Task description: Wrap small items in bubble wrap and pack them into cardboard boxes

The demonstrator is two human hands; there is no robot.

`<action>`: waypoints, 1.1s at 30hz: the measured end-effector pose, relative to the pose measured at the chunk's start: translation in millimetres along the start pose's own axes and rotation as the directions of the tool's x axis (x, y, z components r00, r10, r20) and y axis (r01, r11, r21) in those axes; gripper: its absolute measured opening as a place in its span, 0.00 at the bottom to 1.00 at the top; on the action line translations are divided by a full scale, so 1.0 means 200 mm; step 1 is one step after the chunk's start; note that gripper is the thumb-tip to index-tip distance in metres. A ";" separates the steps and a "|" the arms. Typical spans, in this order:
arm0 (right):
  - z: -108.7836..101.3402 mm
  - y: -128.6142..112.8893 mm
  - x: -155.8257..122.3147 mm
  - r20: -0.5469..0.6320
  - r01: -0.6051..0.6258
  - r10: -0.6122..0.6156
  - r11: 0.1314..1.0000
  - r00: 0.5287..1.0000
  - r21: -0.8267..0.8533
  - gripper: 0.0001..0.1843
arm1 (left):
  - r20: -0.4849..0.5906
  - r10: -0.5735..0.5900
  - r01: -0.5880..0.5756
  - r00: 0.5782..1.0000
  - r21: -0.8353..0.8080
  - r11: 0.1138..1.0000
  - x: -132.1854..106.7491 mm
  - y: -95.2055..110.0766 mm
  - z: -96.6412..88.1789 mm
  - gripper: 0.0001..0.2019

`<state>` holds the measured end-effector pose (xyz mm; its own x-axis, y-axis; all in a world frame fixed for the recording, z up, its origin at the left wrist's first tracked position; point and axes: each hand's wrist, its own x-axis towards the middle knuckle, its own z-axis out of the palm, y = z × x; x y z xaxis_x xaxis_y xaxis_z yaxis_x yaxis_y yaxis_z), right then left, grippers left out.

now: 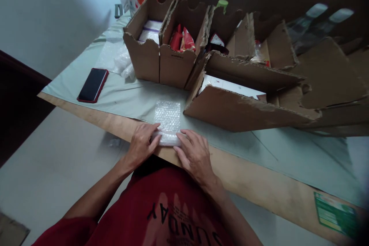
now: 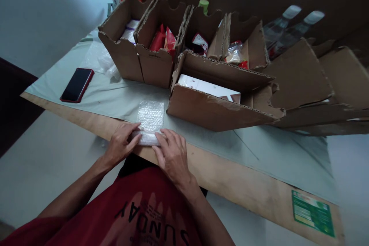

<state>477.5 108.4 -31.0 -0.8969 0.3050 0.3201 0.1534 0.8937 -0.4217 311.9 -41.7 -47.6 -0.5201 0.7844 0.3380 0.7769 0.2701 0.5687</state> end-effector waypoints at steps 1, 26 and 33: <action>0.01 0.00 0.00 0.014 0.032 -0.032 0.999 0.999 -0.029 0.19 | -0.011 -0.007 0.008 1.000 0.023 1.000 0.02 -0.01 0.01 0.14; 0.11 0.07 0.10 -0.041 -0.049 0.053 0.996 0.998 0.079 0.17 | -0.105 -0.369 0.317 0.923 -0.333 0.888 0.03 0.01 -0.04 0.16; -0.01 0.01 0.02 0.048 -0.134 0.126 0.926 0.991 0.353 0.16 | 0.529 -0.437 0.614 0.727 -0.786 0.069 -0.10 0.12 -0.07 0.38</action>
<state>475.4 113.0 -28.6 -0.8894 0.3988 0.2236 0.1164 0.6704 -0.7328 335.9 -58.8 -30.7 -0.5300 0.7478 -0.4000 -0.5448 0.0612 0.8363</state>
